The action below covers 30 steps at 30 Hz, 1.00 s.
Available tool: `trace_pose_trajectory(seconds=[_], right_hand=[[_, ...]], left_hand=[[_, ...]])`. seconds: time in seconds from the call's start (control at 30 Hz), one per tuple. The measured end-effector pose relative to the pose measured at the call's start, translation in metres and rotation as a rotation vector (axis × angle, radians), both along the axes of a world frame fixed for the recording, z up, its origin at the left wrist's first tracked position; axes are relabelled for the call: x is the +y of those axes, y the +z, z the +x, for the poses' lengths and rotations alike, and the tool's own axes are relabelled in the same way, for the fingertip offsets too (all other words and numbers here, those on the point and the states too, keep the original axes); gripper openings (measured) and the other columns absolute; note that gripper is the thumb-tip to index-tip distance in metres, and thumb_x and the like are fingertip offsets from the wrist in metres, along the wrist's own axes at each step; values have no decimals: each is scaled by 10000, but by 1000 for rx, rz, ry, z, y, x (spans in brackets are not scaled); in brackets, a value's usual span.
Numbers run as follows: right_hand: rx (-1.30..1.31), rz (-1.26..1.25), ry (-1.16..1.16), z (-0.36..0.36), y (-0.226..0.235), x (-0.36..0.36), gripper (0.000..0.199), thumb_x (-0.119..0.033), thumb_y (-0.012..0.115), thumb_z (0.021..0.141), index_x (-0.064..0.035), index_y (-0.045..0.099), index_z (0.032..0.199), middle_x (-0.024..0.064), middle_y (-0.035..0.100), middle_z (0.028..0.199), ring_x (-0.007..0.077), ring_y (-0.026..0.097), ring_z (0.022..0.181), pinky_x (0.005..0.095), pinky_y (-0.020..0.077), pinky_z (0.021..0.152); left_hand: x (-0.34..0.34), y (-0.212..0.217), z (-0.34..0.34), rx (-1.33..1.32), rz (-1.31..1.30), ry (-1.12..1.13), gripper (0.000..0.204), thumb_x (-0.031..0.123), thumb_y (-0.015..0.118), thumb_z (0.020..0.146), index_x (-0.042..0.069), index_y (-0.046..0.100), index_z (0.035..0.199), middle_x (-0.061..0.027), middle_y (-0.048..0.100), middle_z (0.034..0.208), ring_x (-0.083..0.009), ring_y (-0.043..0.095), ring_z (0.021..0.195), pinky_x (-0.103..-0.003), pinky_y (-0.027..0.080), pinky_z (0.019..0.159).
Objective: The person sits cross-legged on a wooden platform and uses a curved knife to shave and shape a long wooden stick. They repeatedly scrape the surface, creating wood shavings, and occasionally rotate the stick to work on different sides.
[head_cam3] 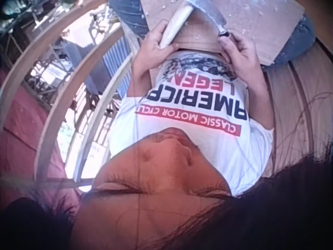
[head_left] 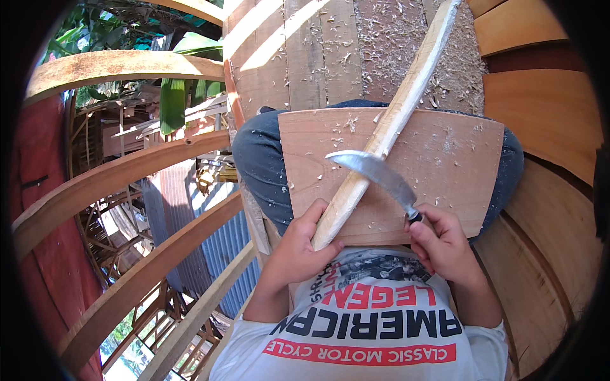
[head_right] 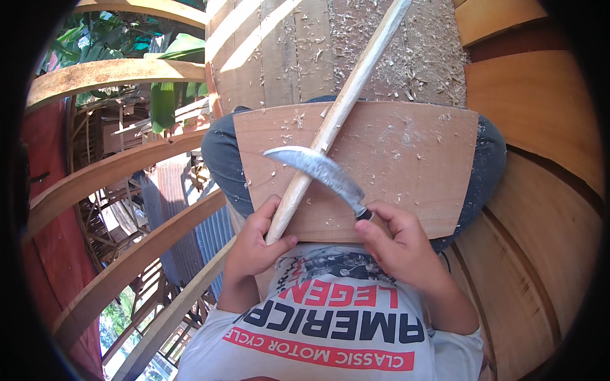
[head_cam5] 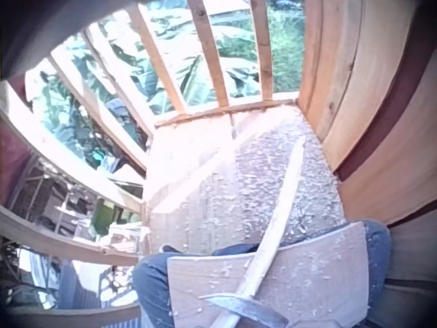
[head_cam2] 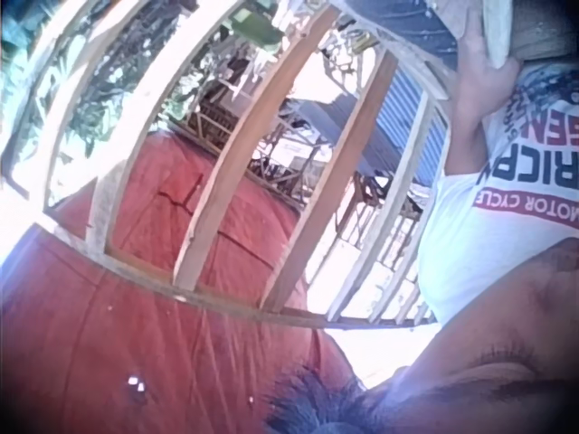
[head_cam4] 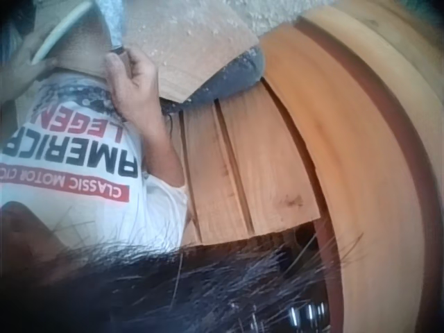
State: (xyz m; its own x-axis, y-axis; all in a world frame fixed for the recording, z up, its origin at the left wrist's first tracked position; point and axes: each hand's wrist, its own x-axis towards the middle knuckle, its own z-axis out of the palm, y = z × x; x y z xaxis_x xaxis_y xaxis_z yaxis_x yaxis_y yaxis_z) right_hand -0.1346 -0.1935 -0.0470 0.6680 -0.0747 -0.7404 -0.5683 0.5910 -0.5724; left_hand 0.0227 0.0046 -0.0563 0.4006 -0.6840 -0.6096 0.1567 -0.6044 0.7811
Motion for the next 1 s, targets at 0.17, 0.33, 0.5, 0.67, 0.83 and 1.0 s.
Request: trace_pose_trajectory(seconds=[0.17,0.33,0.5,0.67,0.83,1.0], right_hand=[[-242,-21,203,-7,-14,7,231,-198,578,964,21,583,1040,-38,480,567,10,411,431,182,307,385],[-82,48,66,-3,-4,-12,224,-198,586,959,20,609,1004,-16,527,639,20,458,561,204,384,503],[-50,76,25,-5,2,-7,216,-183,538,982,12,556,1074,-31,481,589,19,416,442,181,319,394],[26,72,2,-3,6,-3,201,-162,528,985,18,548,1074,-40,484,591,15,410,439,182,310,390],[-88,108,181,-5,6,-3,192,-169,537,981,13,566,1034,-42,490,600,15,423,467,180,319,423],[-50,71,109,-5,8,1,168,-145,545,975,4,564,1050,-48,491,611,8,424,485,176,312,431]], left_hand=[[3,-8,1,-171,-107,-93,433,54,686,741,0,516,1135,-144,612,888,-165,595,850,-294,454,769],[-1,-4,-3,-23,-59,11,379,53,687,740,4,510,1072,-128,593,855,-150,566,817,-292,446,743],[1,1,2,66,10,-27,383,57,689,741,7,515,1079,9,462,861,-74,412,833,-229,355,723],[2,3,2,99,53,-9,369,61,689,746,20,508,1066,19,445,841,-68,402,803,-222,342,701],[2,1,4,76,37,-41,369,67,693,744,21,511,1061,12,452,841,-68,407,803,-221,340,701],[-2,4,4,89,28,-25,366,69,694,742,18,513,1055,2,457,848,-72,408,823,-222,343,719]])
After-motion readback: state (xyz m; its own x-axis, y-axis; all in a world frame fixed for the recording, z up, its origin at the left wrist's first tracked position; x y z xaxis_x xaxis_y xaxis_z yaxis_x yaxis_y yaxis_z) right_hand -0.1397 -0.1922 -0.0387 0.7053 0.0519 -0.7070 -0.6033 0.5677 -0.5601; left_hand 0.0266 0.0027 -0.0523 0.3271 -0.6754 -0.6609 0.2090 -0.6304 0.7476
